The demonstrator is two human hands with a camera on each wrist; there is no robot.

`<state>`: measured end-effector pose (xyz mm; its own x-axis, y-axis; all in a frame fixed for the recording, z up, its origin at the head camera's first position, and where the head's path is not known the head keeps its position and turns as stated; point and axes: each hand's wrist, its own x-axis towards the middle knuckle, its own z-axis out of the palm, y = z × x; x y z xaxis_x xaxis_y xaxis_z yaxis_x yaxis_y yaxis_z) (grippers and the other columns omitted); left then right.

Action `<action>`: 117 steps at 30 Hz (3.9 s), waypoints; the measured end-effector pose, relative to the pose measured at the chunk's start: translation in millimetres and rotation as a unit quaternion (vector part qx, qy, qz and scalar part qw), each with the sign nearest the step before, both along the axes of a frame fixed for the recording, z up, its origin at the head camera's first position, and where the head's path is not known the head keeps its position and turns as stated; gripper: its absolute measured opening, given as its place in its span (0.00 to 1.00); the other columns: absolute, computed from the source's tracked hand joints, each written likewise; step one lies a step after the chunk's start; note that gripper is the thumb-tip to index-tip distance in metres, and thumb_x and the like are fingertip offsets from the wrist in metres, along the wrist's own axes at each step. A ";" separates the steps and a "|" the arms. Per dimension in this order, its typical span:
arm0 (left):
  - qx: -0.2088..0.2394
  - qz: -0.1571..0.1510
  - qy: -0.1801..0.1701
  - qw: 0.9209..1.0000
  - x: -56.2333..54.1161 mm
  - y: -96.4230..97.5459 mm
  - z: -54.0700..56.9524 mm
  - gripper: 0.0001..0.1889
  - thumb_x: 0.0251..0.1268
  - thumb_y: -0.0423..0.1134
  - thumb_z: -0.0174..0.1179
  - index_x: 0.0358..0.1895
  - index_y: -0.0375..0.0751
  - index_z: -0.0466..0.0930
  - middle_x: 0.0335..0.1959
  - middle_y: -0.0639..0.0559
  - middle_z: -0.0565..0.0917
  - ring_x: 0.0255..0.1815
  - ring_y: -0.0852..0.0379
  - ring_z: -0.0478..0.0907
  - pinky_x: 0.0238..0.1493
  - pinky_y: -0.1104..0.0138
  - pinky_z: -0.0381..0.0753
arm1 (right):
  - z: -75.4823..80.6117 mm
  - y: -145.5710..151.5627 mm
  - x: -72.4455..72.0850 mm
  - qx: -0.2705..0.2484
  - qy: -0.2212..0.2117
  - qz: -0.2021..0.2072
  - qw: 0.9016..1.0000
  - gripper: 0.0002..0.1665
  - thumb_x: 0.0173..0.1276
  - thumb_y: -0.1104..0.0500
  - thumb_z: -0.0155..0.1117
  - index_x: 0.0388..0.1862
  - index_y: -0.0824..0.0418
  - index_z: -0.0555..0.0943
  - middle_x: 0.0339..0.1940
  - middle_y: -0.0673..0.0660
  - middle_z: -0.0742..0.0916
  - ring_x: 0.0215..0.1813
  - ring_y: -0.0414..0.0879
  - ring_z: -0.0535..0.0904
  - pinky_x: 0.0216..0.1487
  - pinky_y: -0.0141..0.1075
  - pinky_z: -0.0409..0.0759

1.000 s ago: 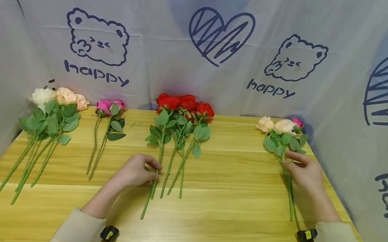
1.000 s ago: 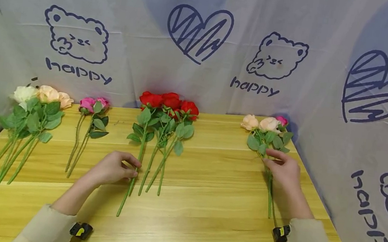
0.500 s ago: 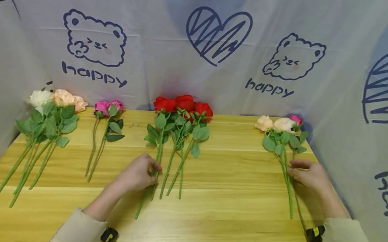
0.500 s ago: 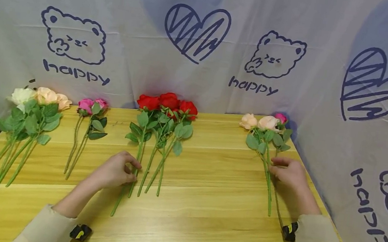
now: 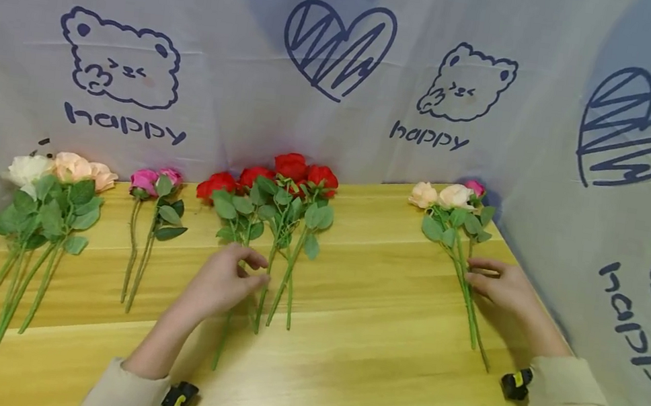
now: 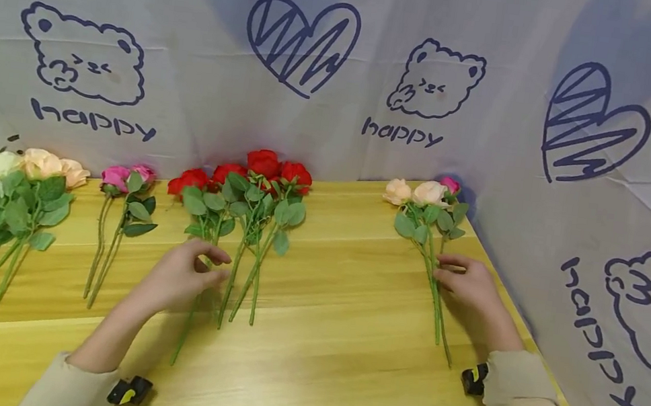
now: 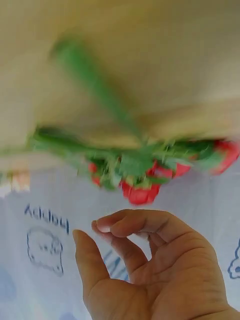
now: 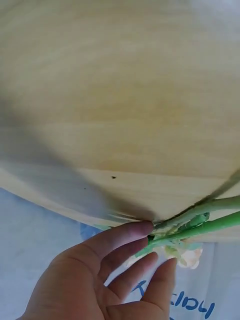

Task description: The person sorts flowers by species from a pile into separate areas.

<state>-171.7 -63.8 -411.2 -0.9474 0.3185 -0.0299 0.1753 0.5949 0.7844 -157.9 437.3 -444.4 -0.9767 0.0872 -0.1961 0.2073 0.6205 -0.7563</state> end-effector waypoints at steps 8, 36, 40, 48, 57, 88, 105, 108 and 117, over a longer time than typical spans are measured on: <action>0.037 0.000 0.000 0.999 -1.0 4.4 13.6 0.10 0.73 0.44 0.67 0.52 0.45 0.87 0.48 0.51 0.85 0.36 0.54 0.80 0.32 0.61 0.80 | -4.8 -3.8 -18.5 0.054 0.012 -0.003 0.998 0.28 0.79 0.61 0.60 0.70 0.77 0.72 0.61 0.77 0.79 0.41 0.49 0.87 0.43 0.38 0.87; -0.116 0.019 0.060 0.991 -48.1 -9.4 -22.6 0.32 0.60 0.28 0.73 0.69 0.29 0.75 0.73 0.33 0.68 0.55 0.40 0.80 0.63 0.48 0.79 | -10.7 -5.5 -19.5 0.082 0.026 -0.008 0.996 0.27 0.69 0.63 0.66 0.63 0.78 0.78 0.54 0.76 0.84 0.31 0.44 0.87 0.33 0.34 0.86; -0.122 -0.011 0.065 0.990 -52.6 -6.6 -21.5 0.32 0.59 0.27 0.74 0.68 0.30 0.77 0.71 0.35 0.71 0.42 0.48 0.80 0.53 0.52 0.81 | -10.6 -3.6 -20.9 0.093 0.032 -0.005 0.995 0.27 0.68 0.62 0.67 0.62 0.77 0.79 0.52 0.74 0.85 0.31 0.43 0.86 0.32 0.33 0.85; -0.094 -0.075 0.011 0.993 -58.8 -15.5 -30.2 0.30 0.61 0.28 0.74 0.68 0.29 0.78 0.69 0.31 0.72 0.41 0.52 0.81 0.45 0.59 0.83 | -10.7 -5.5 -18.5 0.072 0.026 -0.007 0.997 0.27 0.71 0.63 0.66 0.64 0.78 0.78 0.54 0.75 0.84 0.32 0.43 0.86 0.32 0.35 0.86; -0.063 -0.071 0.004 0.995 -57.4 -19.6 -28.4 0.29 0.62 0.26 0.72 0.68 0.29 0.77 0.67 0.32 0.74 0.38 0.55 0.81 0.44 0.62 0.83 | -11.1 -4.2 -17.1 0.047 0.013 -0.021 0.999 0.28 0.70 0.64 0.64 0.65 0.77 0.77 0.51 0.70 0.85 0.31 0.43 0.86 0.34 0.36 0.87; 0.189 0.036 0.058 0.980 -18.0 10.3 -5.7 0.18 0.74 0.35 0.65 0.64 0.42 0.82 0.64 0.45 0.79 0.61 0.45 0.81 0.61 0.50 0.82 | 33.8 -88.5 -20.1 -0.255 0.159 -0.112 0.947 0.29 0.71 0.68 0.68 0.70 0.61 0.79 0.47 0.42 0.87 0.41 0.33 0.86 0.43 0.28 0.87; 0.214 0.004 0.021 0.977 -2.4 33.8 -9.8 0.16 0.72 0.33 0.66 0.60 0.44 0.85 0.63 0.46 0.81 0.56 0.46 0.84 0.47 0.58 0.87 | 34.1 -247.8 -40.5 -0.360 0.171 0.022 0.917 0.27 0.70 0.74 0.67 0.68 0.68 0.79 0.58 0.60 0.86 0.46 0.41 0.88 0.51 0.39 0.88; 0.217 -0.005 0.010 0.976 -1.5 32.6 -9.5 0.15 0.72 0.33 0.66 0.59 0.42 0.86 0.60 0.46 0.84 0.51 0.44 0.86 0.44 0.56 0.88 | 32.9 -264.9 -42.4 -0.372 0.167 0.031 0.912 0.26 0.70 0.73 0.67 0.67 0.68 0.79 0.59 0.62 0.85 0.45 0.41 0.88 0.52 0.41 0.88; 0.214 0.013 0.007 0.977 -1.8 26.9 -13.9 0.14 0.67 0.26 0.68 0.54 0.35 0.86 0.52 0.41 0.87 0.44 0.48 0.88 0.42 0.52 0.90 | 25.1 -291.5 -48.0 -0.375 0.148 0.025 0.915 0.23 0.70 0.73 0.68 0.63 0.68 0.82 0.55 0.66 0.87 0.43 0.47 0.89 0.50 0.40 0.89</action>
